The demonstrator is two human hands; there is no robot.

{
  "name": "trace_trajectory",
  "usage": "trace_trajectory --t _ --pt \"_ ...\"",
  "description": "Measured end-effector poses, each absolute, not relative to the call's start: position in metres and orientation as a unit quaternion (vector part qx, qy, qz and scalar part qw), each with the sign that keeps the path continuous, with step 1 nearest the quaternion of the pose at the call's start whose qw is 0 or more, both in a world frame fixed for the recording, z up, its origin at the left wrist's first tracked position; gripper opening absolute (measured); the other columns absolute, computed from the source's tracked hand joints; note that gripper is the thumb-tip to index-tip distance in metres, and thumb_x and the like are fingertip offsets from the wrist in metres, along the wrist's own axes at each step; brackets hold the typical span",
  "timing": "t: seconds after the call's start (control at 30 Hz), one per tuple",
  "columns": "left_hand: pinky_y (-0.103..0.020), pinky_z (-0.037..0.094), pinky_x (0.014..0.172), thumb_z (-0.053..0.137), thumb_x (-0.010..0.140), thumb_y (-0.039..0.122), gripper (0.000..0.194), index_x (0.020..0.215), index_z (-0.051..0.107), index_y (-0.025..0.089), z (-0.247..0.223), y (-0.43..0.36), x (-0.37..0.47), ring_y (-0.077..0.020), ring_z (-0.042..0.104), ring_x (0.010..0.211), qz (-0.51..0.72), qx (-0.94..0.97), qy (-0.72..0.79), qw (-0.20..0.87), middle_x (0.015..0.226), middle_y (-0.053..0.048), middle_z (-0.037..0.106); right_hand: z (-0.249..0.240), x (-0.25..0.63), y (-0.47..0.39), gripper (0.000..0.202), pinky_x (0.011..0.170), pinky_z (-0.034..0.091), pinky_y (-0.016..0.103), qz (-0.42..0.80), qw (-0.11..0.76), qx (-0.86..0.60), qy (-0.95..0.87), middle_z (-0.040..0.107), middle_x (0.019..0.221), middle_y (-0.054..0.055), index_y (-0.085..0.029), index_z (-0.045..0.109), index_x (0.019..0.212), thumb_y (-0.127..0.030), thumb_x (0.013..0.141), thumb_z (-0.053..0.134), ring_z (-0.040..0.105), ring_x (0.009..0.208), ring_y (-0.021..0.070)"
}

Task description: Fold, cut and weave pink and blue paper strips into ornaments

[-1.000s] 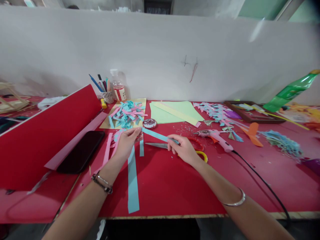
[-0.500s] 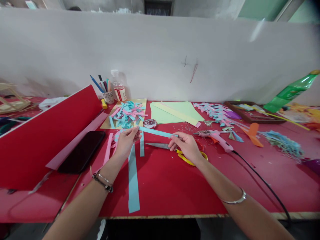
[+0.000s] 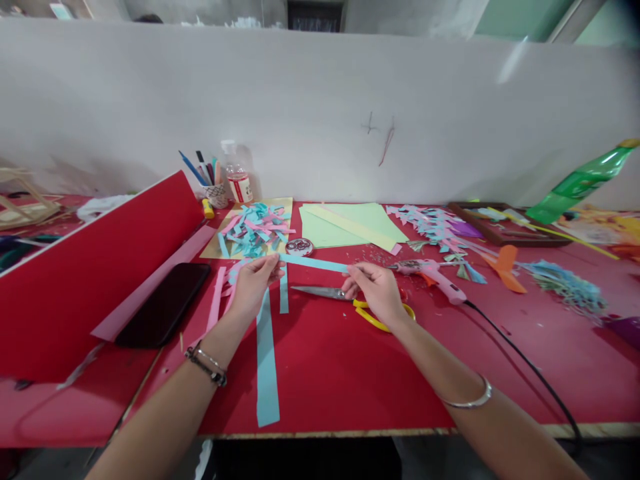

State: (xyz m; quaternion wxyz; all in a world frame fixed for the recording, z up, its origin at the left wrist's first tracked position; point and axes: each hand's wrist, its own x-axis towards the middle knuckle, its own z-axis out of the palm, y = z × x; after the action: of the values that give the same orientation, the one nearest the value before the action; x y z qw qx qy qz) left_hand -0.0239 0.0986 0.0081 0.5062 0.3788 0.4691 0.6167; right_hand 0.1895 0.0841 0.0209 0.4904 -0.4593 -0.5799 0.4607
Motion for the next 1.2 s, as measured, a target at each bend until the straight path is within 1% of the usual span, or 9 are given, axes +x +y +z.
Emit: trace_trajectory --t 0.3,0.47,0.57,0.73,0.87,0.97,1.07,1.13,1.2 --pt "-0.02 0.044 0.061 0.067 0.06 0.035 0.021 0.068 0.064 0.015 0.01 0.098 -0.023 -0.0061 0.053 0.055 0.602 0.395 0.476 0.505 0.064 0.001 0.061 0.018 0.191 0.085 0.036 0.04 0.039 0.02 0.398 0.506 -0.476 -0.599 0.057 0.051 0.0 -0.017 0.049 0.062 -0.048 0.08 0.042 0.05 0.037 0.008" --pt "-0.02 0.044 0.06 0.068 0.059 0.034 0.021 0.067 0.063 0.015 0.012 0.096 -0.022 -0.006 0.053 0.054 0.603 0.388 0.477 0.509 0.064 0.002 0.061 0.017 0.194 0.086 0.038 0.041 0.034 0.019 0.321 0.501 -0.494 -0.635 0.043 0.04 -0.005 -0.018 0.046 0.057 -0.047 0.082 0.04 0.041 0.036 0.007" --pt "-0.02 0.043 0.06 0.068 0.059 0.033 0.019 0.067 0.064 0.016 0.012 0.096 -0.022 -0.0056 0.052 0.054 0.604 0.384 0.473 0.515 0.064 0.002 0.06 0.017 0.195 0.086 0.037 0.043 0.032 0.02 0.292 0.491 -0.491 -0.658 0.038 0.04 -0.005 -0.019 0.044 0.055 -0.043 0.083 0.04 0.039 0.039 0.0075" --pt "-0.018 0.042 0.059 0.067 0.06 0.032 0.018 0.067 0.064 0.016 0.014 0.096 -0.021 -0.005 0.051 0.055 0.614 0.378 0.468 0.511 0.063 0.003 0.06 0.019 0.194 0.083 0.035 0.044 0.03 0.021 0.283 0.487 -0.482 -0.671 0.037 0.042 -0.005 -0.019 0.044 0.057 -0.04 0.084 0.039 0.038 0.04 0.0078" --pt "-0.019 0.043 0.058 0.063 0.064 0.033 0.017 0.063 0.062 0.016 0.021 0.093 -0.021 -0.0066 0.051 0.053 0.616 0.409 0.507 0.444 0.058 0.003 0.058 0.017 0.193 0.083 0.033 0.044 0.032 0.022 0.337 0.484 -0.467 -0.659 0.041 0.044 -0.004 -0.019 0.046 0.06 -0.041 0.084 0.037 0.039 0.041 0.0085" --pt "-0.02 0.043 0.057 0.061 0.067 0.033 0.018 0.06 0.062 0.016 0.024 0.09 -0.02 -0.0077 0.053 0.053 0.6 0.448 0.516 0.416 0.056 0.002 0.059 0.017 0.194 0.085 0.023 0.05 0.038 0.023 0.318 0.515 -0.451 -0.656 0.049 0.06 -0.002 -0.02 0.049 0.081 -0.039 0.083 0.038 0.047 0.052 0.011" --pt "-0.02 0.045 0.059 0.06 0.067 0.03 0.016 0.063 0.063 0.016 0.024 0.087 -0.016 -0.0087 0.055 0.055 0.581 0.485 0.509 0.409 0.059 0.002 0.062 0.018 0.193 0.085 0.027 0.074 0.042 0.031 0.204 0.548 -0.434 -0.686 0.052 0.086 0.005 -0.019 0.043 0.105 -0.033 0.082 0.04 0.051 0.08 0.016" --pt "-0.021 0.045 0.059 0.058 0.069 0.029 0.016 0.063 0.063 0.015 0.023 0.084 -0.011 -0.0099 0.056 0.056 0.559 0.512 0.514 0.401 0.059 0.001 0.063 0.018 0.191 0.082 0.031 0.083 0.038 0.035 0.135 0.521 -0.424 -0.728 0.051 0.097 0.008 -0.019 0.042 0.109 -0.031 0.081 0.042 0.049 0.093 0.0189" --pt "-0.021 0.045 0.06 0.057 0.07 0.03 0.019 0.061 0.063 0.015 0.023 0.08 -0.005 -0.0111 0.057 0.057 0.526 0.548 0.515 0.398 0.057 0.001 0.063 0.019 0.187 0.077 0.031 0.088 0.033 0.037 0.09 0.469 -0.415 -0.774 0.052 0.104 0.009 -0.019 0.044 0.109 -0.03 0.08 0.043 0.046 0.1 0.0206"
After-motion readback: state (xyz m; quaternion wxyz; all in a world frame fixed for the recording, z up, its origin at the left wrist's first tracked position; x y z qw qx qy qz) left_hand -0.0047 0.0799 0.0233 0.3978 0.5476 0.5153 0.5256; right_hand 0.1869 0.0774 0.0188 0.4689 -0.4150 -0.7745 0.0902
